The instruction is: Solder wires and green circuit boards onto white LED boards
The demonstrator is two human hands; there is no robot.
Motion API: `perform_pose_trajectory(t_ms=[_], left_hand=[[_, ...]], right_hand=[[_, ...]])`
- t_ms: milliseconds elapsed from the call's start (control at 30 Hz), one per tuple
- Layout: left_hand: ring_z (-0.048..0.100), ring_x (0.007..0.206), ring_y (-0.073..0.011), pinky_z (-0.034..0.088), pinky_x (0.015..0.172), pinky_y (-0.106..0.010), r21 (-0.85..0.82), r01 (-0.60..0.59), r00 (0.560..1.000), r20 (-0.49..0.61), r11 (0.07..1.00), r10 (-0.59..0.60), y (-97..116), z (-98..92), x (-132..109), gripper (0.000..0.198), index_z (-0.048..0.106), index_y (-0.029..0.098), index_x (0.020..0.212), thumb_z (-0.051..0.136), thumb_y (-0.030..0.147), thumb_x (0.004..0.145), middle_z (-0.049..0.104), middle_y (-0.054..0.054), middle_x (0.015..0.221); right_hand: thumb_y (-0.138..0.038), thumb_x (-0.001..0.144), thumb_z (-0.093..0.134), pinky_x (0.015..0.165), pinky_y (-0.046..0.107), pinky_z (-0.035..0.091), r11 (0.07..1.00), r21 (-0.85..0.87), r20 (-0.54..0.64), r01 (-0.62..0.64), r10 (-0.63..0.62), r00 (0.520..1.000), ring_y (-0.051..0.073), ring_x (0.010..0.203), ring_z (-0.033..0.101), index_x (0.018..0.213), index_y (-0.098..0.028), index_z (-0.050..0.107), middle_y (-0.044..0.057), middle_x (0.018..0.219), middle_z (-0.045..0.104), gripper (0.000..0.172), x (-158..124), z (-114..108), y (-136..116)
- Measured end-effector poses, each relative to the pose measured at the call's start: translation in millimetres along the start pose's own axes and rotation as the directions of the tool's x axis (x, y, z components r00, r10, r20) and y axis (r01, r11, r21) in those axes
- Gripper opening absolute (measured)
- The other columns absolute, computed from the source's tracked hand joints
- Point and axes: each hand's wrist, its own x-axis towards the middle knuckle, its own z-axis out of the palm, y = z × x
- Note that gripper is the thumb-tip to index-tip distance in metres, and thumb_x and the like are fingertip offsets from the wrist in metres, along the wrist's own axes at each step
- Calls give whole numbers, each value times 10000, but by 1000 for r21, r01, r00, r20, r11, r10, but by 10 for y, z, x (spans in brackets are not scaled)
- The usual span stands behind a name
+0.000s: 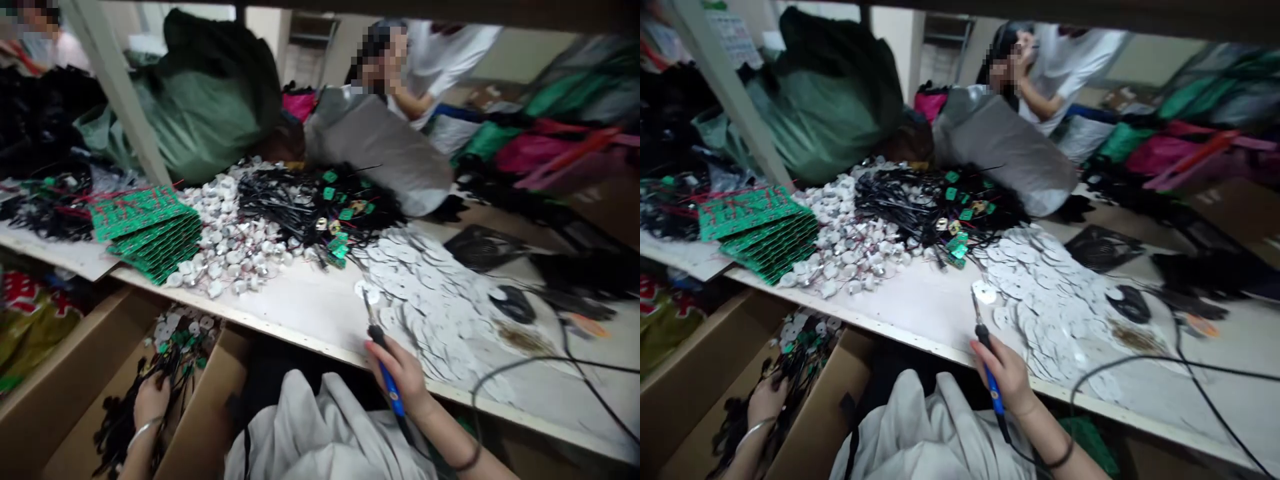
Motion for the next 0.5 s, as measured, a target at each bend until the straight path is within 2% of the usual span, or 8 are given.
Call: perform_pose_trajectory(t_ms=[67, 100, 167, 233, 300, 400, 433, 500], left_hand=[[614, 1090, -274, 508, 922, -390, -97, -75, 976, -212, 992, 53, 278, -127, -79, 485, 534, 305, 1280, 301, 257, 857, 643, -68, 1125], [606, 1098, -286, 501, 945, -412, -197, -181, 907, -412, 963, 86, 449, -207, -140, 501, 498, 309, 1317, 337, 255, 845, 634, -76, 1136], [620, 1051, -295, 503, 947, -465, -248, -498, 681, -706, 831, 197, 853, -393, -302, 541, 432, 341, 1357, 435, 233, 827, 635, -84, 1095], [646, 959, -287, 512, 919, -497, -163, -717, 495, -803, 678, 331, 1317, -597, -486, 536, 441, 342, 1340, 491, 202, 824, 653, -86, 1027], [658, 900, -257, 534, 871, -462, -102, -855, 371, -806, 509, 461, 1805, -811, -655, 468, 481, 302, 1297, 492, 179, 846, 666, -91, 992], [659, 902, -207, 554, 839, -371, -101, -941, 303, -678, 323, 670, 2526, -1131, -860, 289, 573, 222, 1143, 425, 169, 901, 671, -95, 958], [658, 917, -199, 552, 842, -353, -94, -951, 294, -564, 294, 771, 2759, -1228, -920, 259, 597, 204, 1085, 402, 184, 916, 671, -94, 971], [634, 1008, -201, 528, 897, -349, -38, -953, 302, -206, 301, 931, 3216, -1385, -1038, 263, 599, 199, 1108, 418, 198, 918, 648, -92, 1098]], right_hand=[[-124, 807, 607, 637, 241, 586, 983, -2, -36, 183, -183, 983, 170, 789, 712, 992, -234, 664, 57, 980, 719, 222, -3, 12, 3], [-83, 807, 592, 664, 254, 591, 977, -5, -61, 215, -215, 975, 180, 848, 710, 1066, -235, 635, 71, 1040, 702, 304, -10, 18, 5], [-34, 806, 573, 707, 279, 595, 984, 10, -127, 181, -178, 976, 198, 916, 698, 1160, -234, 582, 88, 1096, 669, 407, -31, 27, 2], [-7, 805, 565, 727, 298, 595, 993, 51, -189, 107, -95, 977, 206, 917, 695, 1198, -234, 556, 90, 1085, 649, 454, -50, 35, -7], [6, 817, 543, 699, 295, 596, 996, 83, -240, 42, -21, 970, 195, 872, 696, 1223, -230, 537, 92, 1069, 623, 470, -58, 47, -16], [-6, 853, 504, 603, 258, 584, 993, 110, -300, -36, 68, 951, 158, 777, 681, 1253, -217, 506, 97, 1047, 581, 453, -58, 74, -16], [-14, 861, 498, 586, 250, 579, 991, 120, -313, -57, 92, 945, 146, 748, 673, 1254, -217, 503, 95, 1041, 573, 443, -59, 84, -13], [-33, 873, 486, 572, 240, 574, 987, 137, -323, -89, 129, 937, 123, 692, 656, 1237, -222, 516, 89, 1033, 569, 411, -69, 101, -4]])
